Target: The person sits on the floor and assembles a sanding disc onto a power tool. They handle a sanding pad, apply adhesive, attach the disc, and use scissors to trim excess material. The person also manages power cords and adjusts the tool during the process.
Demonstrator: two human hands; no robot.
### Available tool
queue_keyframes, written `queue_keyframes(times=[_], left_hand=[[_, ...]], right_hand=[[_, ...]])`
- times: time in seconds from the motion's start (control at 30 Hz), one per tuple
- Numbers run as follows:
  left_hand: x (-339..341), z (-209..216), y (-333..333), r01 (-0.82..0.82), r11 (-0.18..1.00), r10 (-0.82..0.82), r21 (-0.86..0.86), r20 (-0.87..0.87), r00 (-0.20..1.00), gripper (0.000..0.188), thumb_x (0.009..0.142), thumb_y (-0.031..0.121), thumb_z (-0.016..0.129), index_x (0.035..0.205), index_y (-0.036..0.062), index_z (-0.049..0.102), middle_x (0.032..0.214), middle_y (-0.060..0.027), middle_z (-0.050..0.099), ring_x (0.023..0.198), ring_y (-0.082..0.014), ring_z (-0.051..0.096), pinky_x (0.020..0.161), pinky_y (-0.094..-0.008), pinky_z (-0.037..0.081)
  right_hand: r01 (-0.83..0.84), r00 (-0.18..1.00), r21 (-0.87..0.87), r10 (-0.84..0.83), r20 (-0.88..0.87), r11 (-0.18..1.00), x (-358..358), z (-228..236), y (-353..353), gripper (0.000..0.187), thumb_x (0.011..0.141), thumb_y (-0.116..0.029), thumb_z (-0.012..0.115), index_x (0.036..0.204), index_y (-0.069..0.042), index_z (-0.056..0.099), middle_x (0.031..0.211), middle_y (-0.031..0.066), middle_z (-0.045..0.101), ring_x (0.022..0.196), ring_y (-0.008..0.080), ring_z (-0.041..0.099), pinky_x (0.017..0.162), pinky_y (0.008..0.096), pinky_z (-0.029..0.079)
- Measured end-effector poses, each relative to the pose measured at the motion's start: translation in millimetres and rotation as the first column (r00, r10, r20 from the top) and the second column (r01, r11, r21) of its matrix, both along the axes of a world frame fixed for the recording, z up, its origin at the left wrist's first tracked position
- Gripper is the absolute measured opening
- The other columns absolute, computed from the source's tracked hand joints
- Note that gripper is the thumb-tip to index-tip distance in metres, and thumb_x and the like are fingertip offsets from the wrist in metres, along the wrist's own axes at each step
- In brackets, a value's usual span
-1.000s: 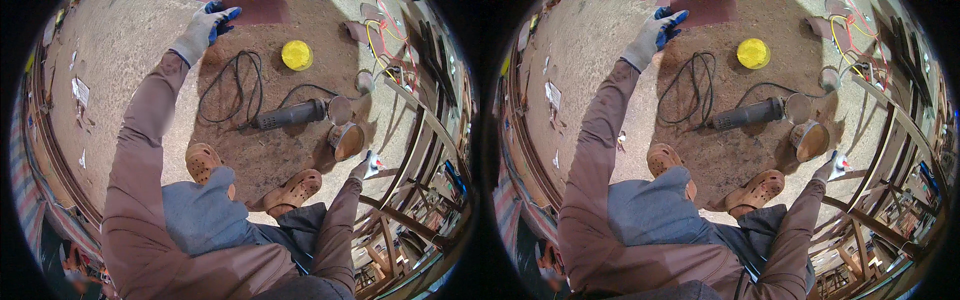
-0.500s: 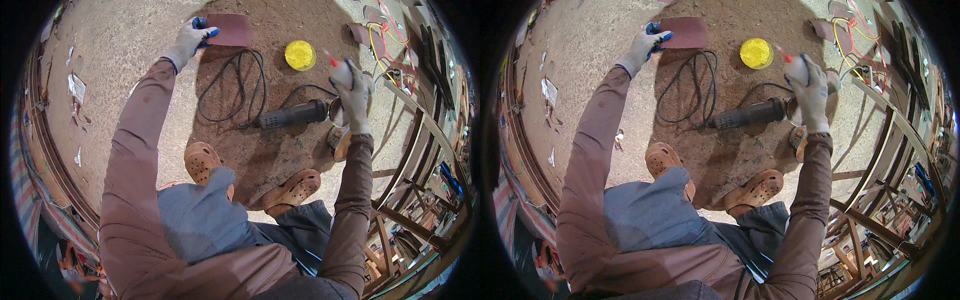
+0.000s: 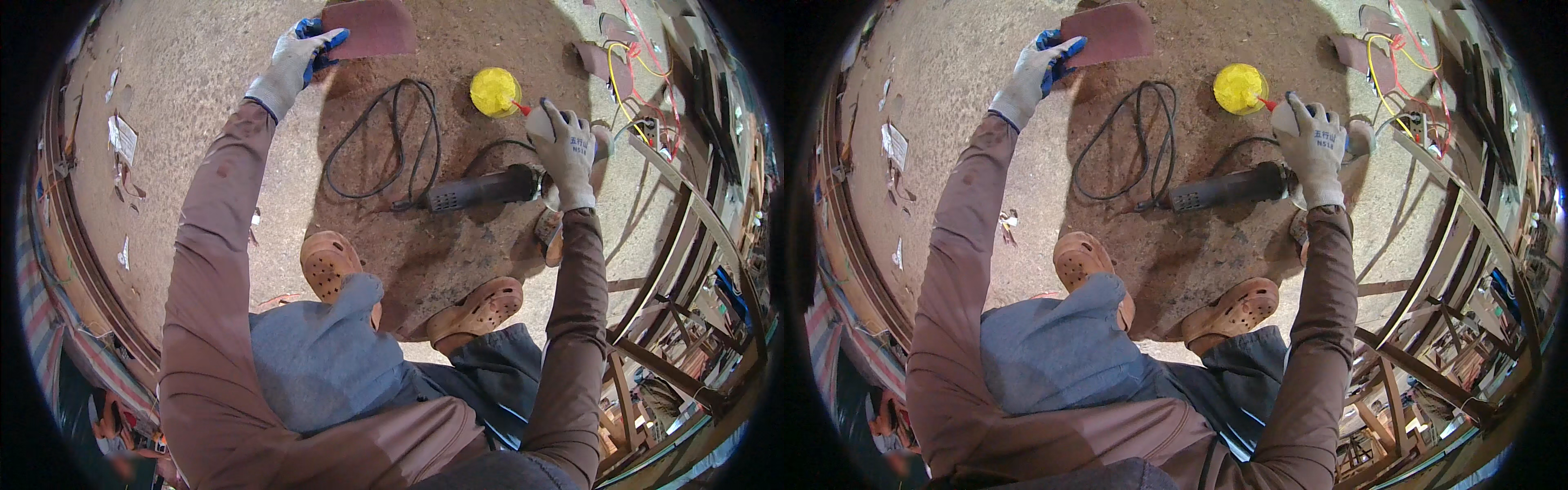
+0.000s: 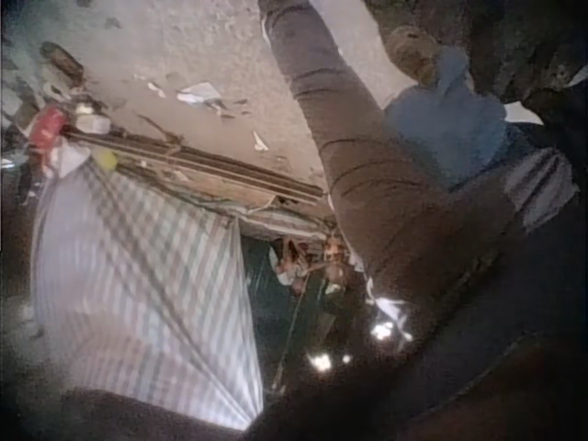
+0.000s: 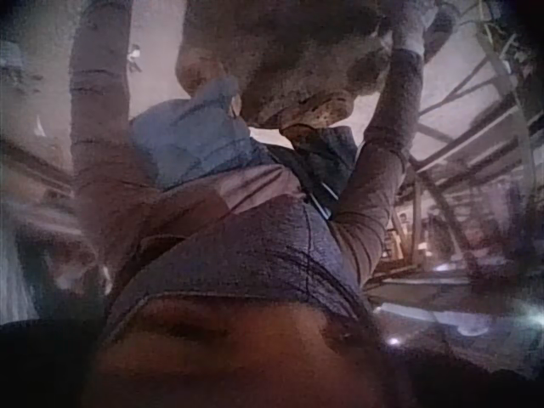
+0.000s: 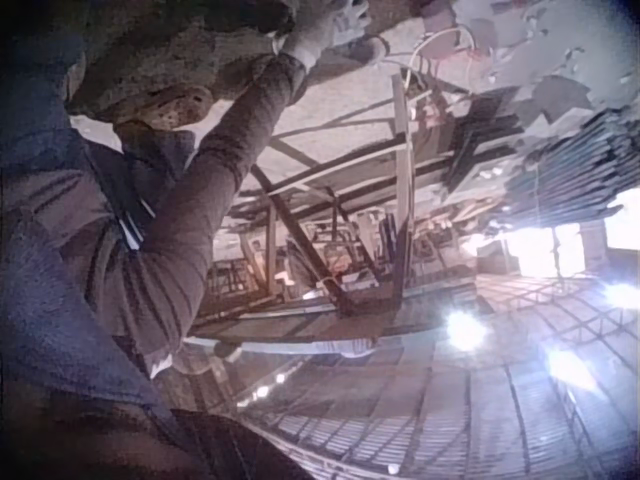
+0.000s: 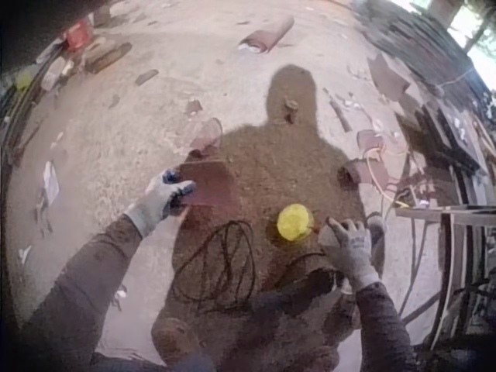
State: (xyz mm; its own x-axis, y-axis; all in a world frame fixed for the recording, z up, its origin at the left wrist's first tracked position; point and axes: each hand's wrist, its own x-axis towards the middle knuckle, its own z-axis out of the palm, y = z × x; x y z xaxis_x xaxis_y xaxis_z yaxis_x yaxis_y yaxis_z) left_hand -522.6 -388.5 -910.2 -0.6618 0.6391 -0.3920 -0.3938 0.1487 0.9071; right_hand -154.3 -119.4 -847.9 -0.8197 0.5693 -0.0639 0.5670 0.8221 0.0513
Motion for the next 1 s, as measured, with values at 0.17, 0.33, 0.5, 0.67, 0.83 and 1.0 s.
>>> queue_keyframes(times=[0.17, 0.33, 0.5, 0.67, 0.83, 1.0], left_hand=[[2.2, 3.4, 6.3, -0.019, 0.999, 0.019, 0.036, -0.014, 1.000, 0.027, 0.089, 0.015, 0.079, 0.112, 0.0070, 0.065, 0.100, -0.0029, 0.072, 0.080, -0.0096, 0.069, 0.067, -0.0222, 0.059], [6.8, 12.4, 7.9, 0.000, 0.999, 0.000, 0.048, -0.012, 1.000, 0.025, 0.091, 0.011, 0.076, 0.113, 0.0060, 0.065, 0.103, -0.0033, 0.071, 0.086, -0.0098, 0.069, 0.071, -0.0221, 0.060], [8.2, 14.2, 6.0, -0.020, 0.998, 0.019, 0.062, 0.017, 1.000, 0.027, 0.091, 0.011, 0.077, 0.115, 0.0055, 0.065, 0.102, -0.0031, 0.071, 0.085, -0.0092, 0.069, 0.071, -0.0219, 0.060], [8.2, 16.6, 3.2, 0.007, 0.998, -0.007, 0.067, 0.000, 1.000, 0.029, 0.090, 0.012, 0.078, 0.115, 0.0068, 0.065, 0.102, -0.0029, 0.071, 0.083, -0.0086, 0.069, 0.069, -0.0220, 0.059], [4.9, 9.2, 2.4, -0.003, 0.997, 0.001, 0.080, 0.016, 1.000, 0.028, 0.090, 0.011, 0.077, 0.115, 0.0073, 0.066, 0.101, -0.0033, 0.072, 0.082, -0.0093, 0.069, 0.069, -0.0232, 0.060], [8.6, 12.3, 7.7, 0.004, 0.999, -0.004, 0.054, 0.006, 1.000, 0.026, 0.091, 0.010, 0.075, 0.115, 0.0072, 0.066, 0.104, -0.0046, 0.072, 0.085, -0.0107, 0.070, 0.071, -0.0246, 0.061]], right_hand=[[-0.018, 0.999, -0.023, 0.017, -0.042, 1.000, -6.5, 1.0, -6.5, 0.059, 0.079, -0.038, 0.076, 0.135, -0.028, 0.063, 0.115, 0.0065, 0.066, 0.109, 0.0328, 0.060, 0.089, 0.0468, 0.047], [-0.014, 0.998, -0.029, 0.012, -0.054, 0.999, -23.2, -6.7, -8.7, 0.059, 0.079, -0.039, 0.076, 0.135, -0.026, 0.063, 0.114, 0.0068, 0.066, 0.108, 0.0326, 0.061, 0.089, 0.0470, 0.047], [0.018, 1.000, -0.013, -0.018, -0.015, 1.000, -34.4, -12.2, -4.6, 0.058, 0.080, -0.040, 0.076, 0.135, -0.027, 0.063, 0.115, 0.0074, 0.066, 0.109, 0.0324, 0.061, 0.091, 0.0473, 0.046], [0.059, 0.997, 0.034, -0.058, -0.050, 0.998, -26.6, -22.8, 7.3, 0.060, 0.080, -0.041, 0.076, 0.137, -0.029, 0.061, 0.117, 0.0079, 0.067, 0.110, 0.0326, 0.061, 0.092, 0.0476, 0.047], [0.075, 0.997, 0.039, -0.075, -0.008, 0.996, -16.3, -16.9, 14.3, 0.060, 0.080, -0.042, 0.075, 0.137, -0.029, 0.061, 0.118, 0.0082, 0.066, 0.111, 0.0330, 0.061, 0.093, 0.0480, 0.047], [0.056, 0.997, 0.062, -0.059, 0.047, 0.997, 0.6, -8.9, 22.1, 0.060, 0.080, -0.041, 0.075, 0.137, -0.028, 0.061, 0.117, 0.0084, 0.066, 0.110, 0.0327, 0.061, 0.092, 0.0472, 0.047]])
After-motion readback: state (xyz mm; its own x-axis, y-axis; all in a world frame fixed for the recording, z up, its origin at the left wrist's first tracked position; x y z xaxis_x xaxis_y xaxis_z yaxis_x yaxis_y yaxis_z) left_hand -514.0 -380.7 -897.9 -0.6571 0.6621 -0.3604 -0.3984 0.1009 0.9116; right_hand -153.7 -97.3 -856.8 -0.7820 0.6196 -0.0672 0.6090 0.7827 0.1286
